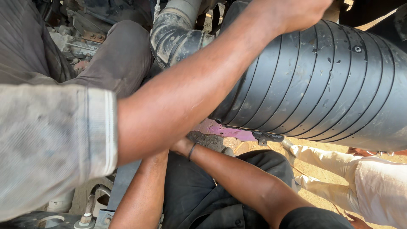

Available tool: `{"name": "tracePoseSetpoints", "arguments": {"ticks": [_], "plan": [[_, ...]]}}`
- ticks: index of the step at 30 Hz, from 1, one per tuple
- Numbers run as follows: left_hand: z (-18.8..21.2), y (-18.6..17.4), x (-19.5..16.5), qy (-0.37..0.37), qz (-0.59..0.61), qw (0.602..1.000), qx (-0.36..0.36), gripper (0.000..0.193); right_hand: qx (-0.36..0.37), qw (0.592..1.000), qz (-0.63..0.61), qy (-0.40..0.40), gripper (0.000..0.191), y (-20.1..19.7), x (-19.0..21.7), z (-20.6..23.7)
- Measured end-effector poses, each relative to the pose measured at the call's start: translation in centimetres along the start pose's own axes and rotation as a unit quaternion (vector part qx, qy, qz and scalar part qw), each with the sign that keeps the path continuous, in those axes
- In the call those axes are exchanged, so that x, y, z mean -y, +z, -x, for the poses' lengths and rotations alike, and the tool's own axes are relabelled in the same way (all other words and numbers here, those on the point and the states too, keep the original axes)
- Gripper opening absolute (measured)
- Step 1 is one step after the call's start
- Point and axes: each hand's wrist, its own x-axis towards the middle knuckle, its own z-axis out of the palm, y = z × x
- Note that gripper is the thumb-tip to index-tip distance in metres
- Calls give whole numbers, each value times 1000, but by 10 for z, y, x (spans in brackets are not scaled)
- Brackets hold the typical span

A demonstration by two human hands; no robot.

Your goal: The person positions a large black air intake hose onto a truck engine and then uses a wrench to tighten the clamps securing the hose. A coworker assists by holding the hose in place during the tightening process.

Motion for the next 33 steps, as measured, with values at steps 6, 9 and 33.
{"name": "tracePoseSetpoints", "arguments": {"ticks": [6,9,33], "plan": [[251,-18,62,-318,151,932,-83,18,-12,986,103,129,23,-74,-25,63],[295,21,102,-467,220,854,-63,21,-23,979,113,169,25,-110,-22,95],[256,-17,70,-453,266,850,-30,29,11,987,111,116,25,-80,-45,57]]}}
